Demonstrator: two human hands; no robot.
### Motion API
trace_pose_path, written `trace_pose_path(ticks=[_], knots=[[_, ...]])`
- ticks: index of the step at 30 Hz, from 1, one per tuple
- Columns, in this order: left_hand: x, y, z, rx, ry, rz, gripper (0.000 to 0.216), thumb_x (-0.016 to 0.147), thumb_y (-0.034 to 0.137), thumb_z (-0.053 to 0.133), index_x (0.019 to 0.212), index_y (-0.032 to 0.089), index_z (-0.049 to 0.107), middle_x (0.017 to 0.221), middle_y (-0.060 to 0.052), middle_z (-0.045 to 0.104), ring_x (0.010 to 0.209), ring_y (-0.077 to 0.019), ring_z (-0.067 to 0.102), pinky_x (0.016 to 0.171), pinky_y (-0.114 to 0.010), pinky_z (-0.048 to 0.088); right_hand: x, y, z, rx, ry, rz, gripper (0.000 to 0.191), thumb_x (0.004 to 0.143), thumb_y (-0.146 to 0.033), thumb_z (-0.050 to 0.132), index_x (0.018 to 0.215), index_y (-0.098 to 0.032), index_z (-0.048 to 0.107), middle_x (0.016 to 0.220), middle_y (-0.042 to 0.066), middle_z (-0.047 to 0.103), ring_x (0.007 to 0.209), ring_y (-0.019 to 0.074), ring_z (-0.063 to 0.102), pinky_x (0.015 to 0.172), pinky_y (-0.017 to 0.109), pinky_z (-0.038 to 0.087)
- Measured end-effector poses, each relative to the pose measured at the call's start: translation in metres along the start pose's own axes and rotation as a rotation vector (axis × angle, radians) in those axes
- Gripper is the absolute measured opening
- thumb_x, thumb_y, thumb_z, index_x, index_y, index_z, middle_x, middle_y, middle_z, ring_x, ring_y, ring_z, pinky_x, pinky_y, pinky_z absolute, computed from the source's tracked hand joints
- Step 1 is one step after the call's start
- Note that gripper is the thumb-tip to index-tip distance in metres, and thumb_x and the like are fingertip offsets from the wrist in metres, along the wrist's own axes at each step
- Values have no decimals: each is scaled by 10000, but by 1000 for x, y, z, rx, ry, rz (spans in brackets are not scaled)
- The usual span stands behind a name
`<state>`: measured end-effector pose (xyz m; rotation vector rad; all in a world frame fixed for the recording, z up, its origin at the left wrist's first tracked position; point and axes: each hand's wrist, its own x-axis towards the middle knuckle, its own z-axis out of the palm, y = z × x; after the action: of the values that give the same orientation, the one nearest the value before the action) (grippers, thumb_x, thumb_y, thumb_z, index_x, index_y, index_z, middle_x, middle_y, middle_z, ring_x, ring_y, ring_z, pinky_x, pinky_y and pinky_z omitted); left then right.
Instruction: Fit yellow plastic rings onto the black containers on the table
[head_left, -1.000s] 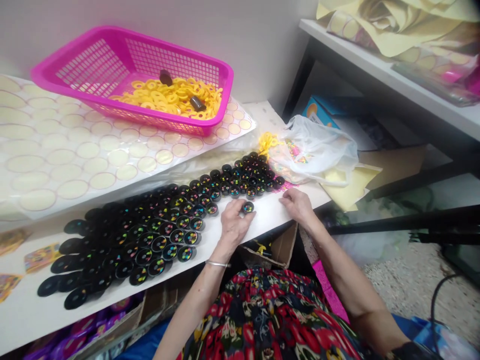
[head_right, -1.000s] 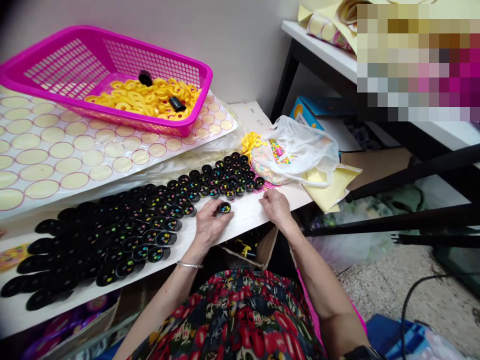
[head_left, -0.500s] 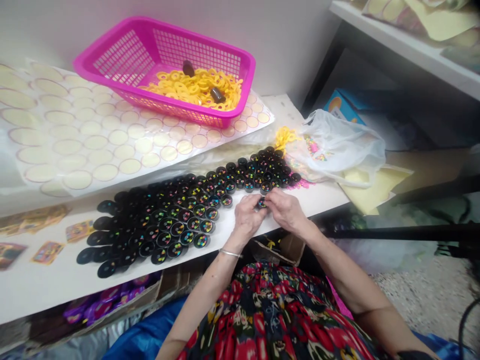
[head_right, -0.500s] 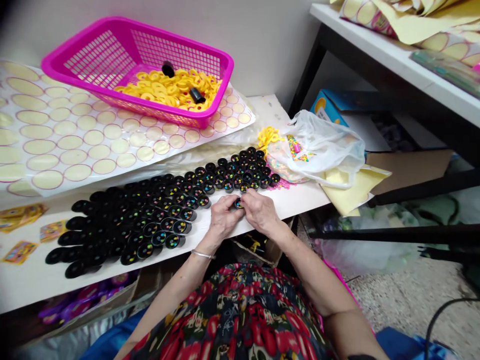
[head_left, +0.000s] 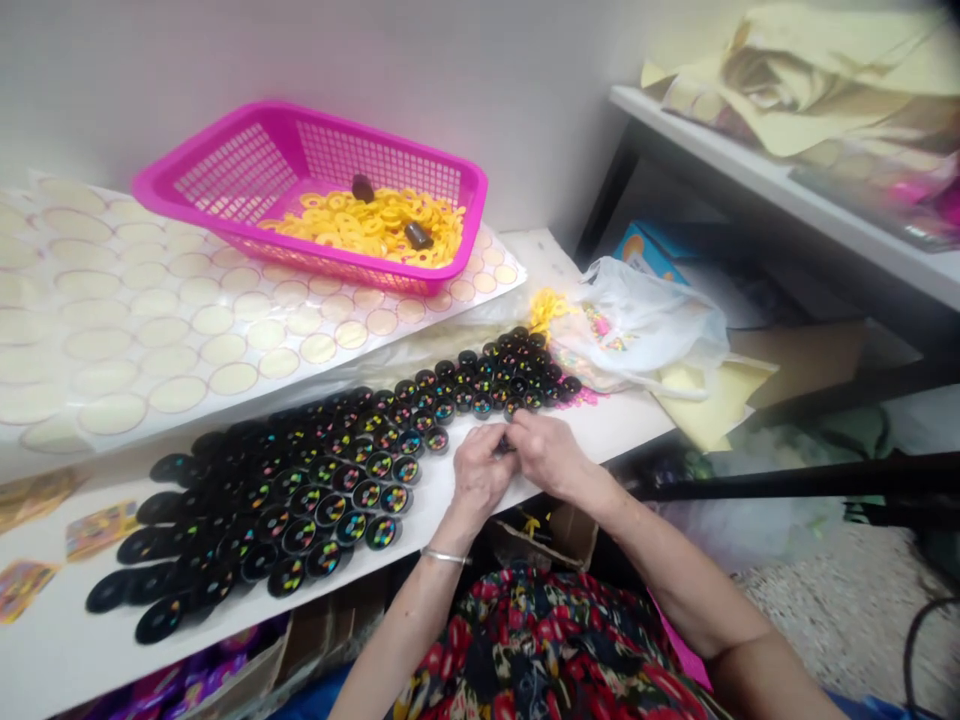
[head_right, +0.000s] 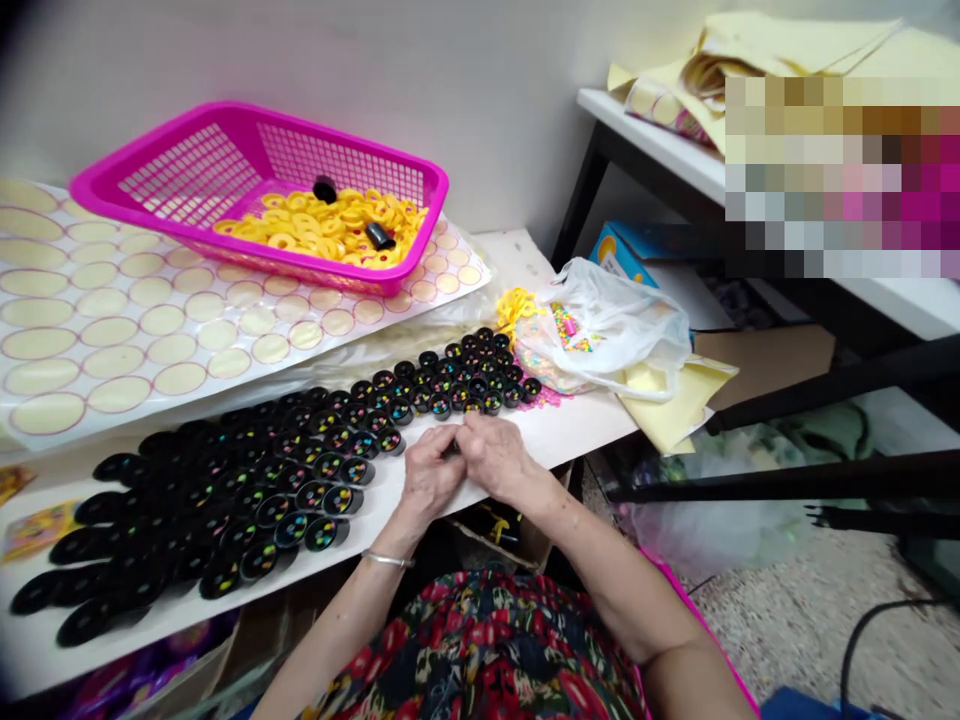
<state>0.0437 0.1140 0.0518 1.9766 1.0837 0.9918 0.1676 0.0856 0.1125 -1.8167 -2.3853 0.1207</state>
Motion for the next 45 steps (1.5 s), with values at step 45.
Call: trace_pose_path(ticks=[45], knots=[[-4,-3,-2,-256,51,-126,374,610,115,622,981,168,630,945,-58,622,755,-137,564,657,-253,476,-30,24,2,1500,174,530,226,602,-254,706,788,-159,618,659,-20,606,578,92,529,569,226,392]])
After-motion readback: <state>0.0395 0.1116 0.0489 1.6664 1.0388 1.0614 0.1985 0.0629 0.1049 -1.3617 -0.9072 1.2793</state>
